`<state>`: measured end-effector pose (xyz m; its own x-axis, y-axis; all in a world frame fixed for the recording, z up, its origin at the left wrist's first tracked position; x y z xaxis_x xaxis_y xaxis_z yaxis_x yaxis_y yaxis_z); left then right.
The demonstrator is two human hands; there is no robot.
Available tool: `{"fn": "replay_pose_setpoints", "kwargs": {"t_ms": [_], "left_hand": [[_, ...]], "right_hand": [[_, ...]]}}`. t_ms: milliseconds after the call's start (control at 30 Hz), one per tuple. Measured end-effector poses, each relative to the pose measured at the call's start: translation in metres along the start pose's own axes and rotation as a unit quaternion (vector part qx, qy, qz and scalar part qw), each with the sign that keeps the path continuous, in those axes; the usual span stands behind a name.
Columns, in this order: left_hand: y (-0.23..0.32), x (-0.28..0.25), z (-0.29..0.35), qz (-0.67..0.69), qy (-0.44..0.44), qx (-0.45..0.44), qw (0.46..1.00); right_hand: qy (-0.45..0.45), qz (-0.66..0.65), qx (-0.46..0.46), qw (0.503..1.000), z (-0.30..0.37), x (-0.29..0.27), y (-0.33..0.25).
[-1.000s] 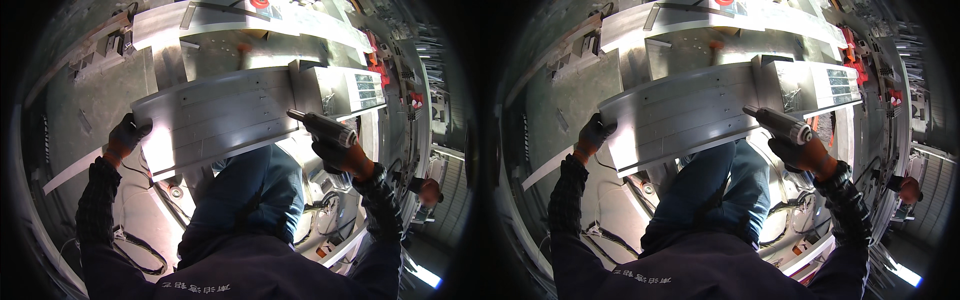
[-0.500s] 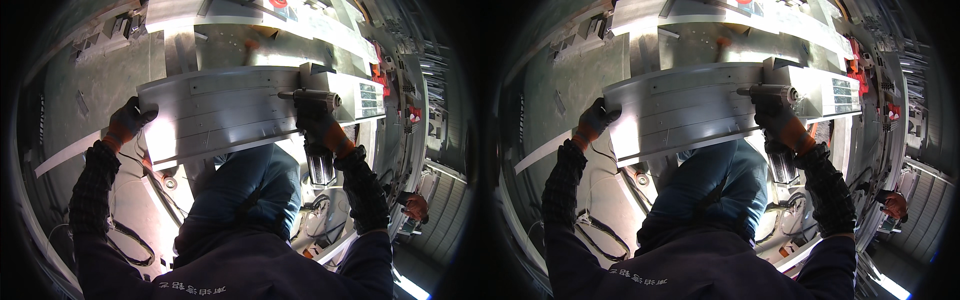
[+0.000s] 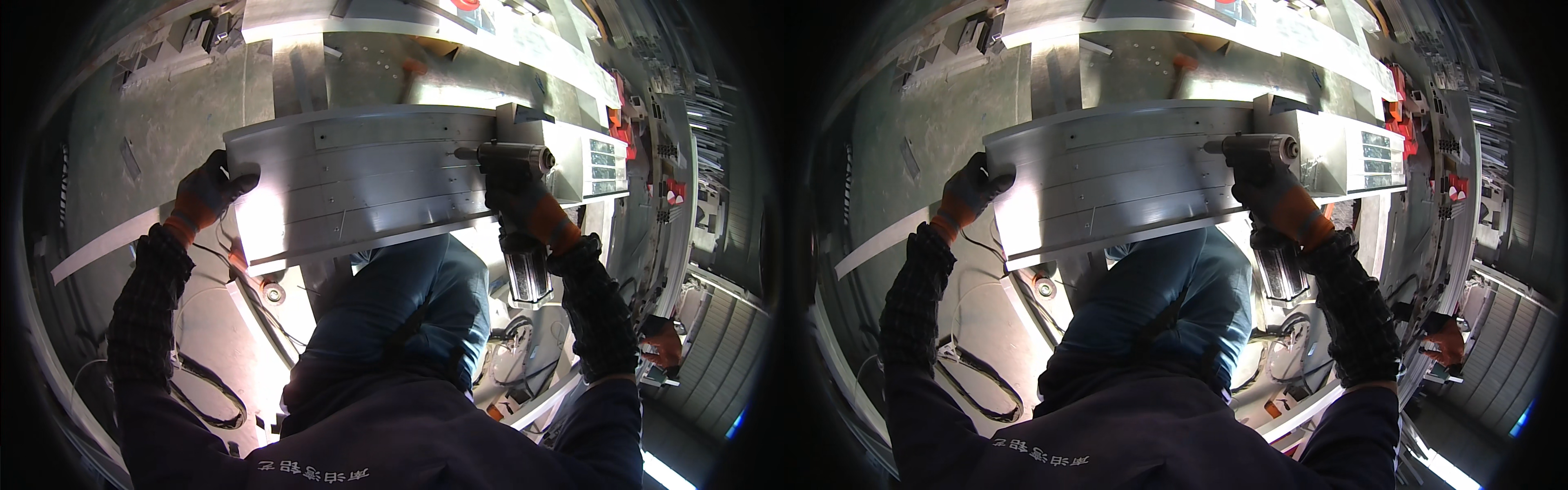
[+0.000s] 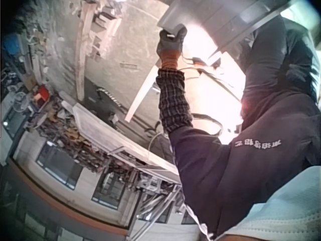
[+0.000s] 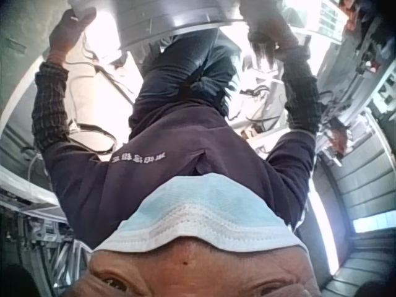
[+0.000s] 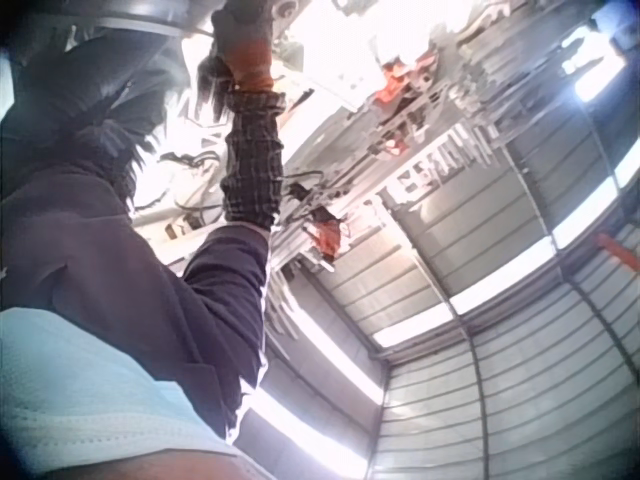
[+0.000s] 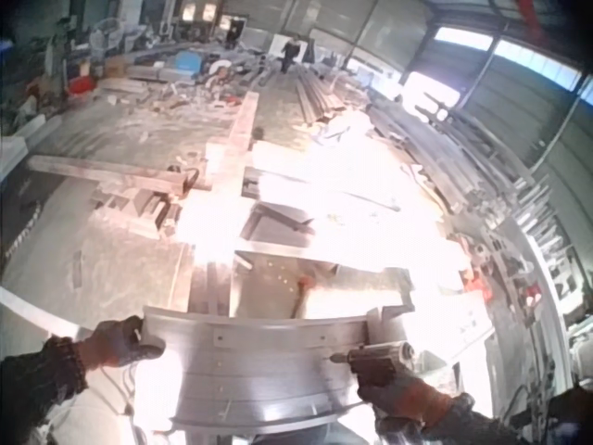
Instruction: The person assembles a metal frame by positioning metal pieces and securing them with a power drill. They handle metal strips and fasteners, aligning components and drilling screws into the frame.
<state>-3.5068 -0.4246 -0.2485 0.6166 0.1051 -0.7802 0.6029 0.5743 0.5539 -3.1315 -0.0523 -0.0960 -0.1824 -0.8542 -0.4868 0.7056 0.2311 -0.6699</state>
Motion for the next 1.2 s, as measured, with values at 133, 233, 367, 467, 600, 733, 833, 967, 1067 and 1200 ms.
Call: {"fn": "replay_pose_setpoints", "kwargs": {"t_ms": [133,233,367,467,600,733,833,967,1067,1200], "left_hand": [[0.002,0.005,-0.004,0.003,0.009,0.001,1.000],[0.002,0.004,-0.003,0.008,0.005,-0.002,1.000],[0.002,0.003,-0.002,0.013,0.006,0.005,1.000],[0.006,0.000,-0.002,0.016,0.003,0.004,1.000],[0.005,0.002,-0.003,0.014,0.008,0.009,1.000],[0.004,0.002,-0.001,0.022,0.010,0.000,1.000],[0.003,0.003,-0.002,0.021,0.005,-0.002,1.000],[0.003,0.002,-0.002,0.012,0.013,-0.005,1.000],[0.004,0.002,-0.001,0.025,0.008,-0.008,1.000],[0.006,0.002,-0.002,0.017,-0.001,-0.021,1.000]], "right_hand": [[-0.023,-0.021,-0.017,0.999,-0.013,-0.003,0.010],[-0.038,0.024,0.062,0.997,-0.020,0.002,-0.002],[-0.014,0.092,0.039,0.995,-0.032,0.007,0.017],[-0.032,0.037,-0.019,0.999,-0.038,0.003,0.026],[-0.078,-0.035,0.060,0.995,-0.040,-0.004,0.032],[-0.105,-0.010,0.079,0.991,-0.043,-0.005,0.030],[-0.073,-0.004,-0.061,0.995,-0.044,0.000,0.027],[-0.112,-0.151,0.052,0.981,-0.042,0.000,0.035],[-0.128,-0.145,0.090,0.977,-0.042,-0.007,0.036],[-0.093,-0.182,0.133,0.970,-0.026,-0.013,0.009]]}}
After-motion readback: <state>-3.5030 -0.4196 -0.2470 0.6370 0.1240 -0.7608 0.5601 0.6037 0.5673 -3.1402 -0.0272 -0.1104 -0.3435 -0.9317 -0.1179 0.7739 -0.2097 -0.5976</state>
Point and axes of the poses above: each hand's wrist, its own z-axis away from the middle knuckle, its own x-axis out of the palm, y = z × x, the point moved 1 cm from there along -z, towards the middle knuckle, and after that the axes turned 6 degrees about x, right-handed, at the moved point
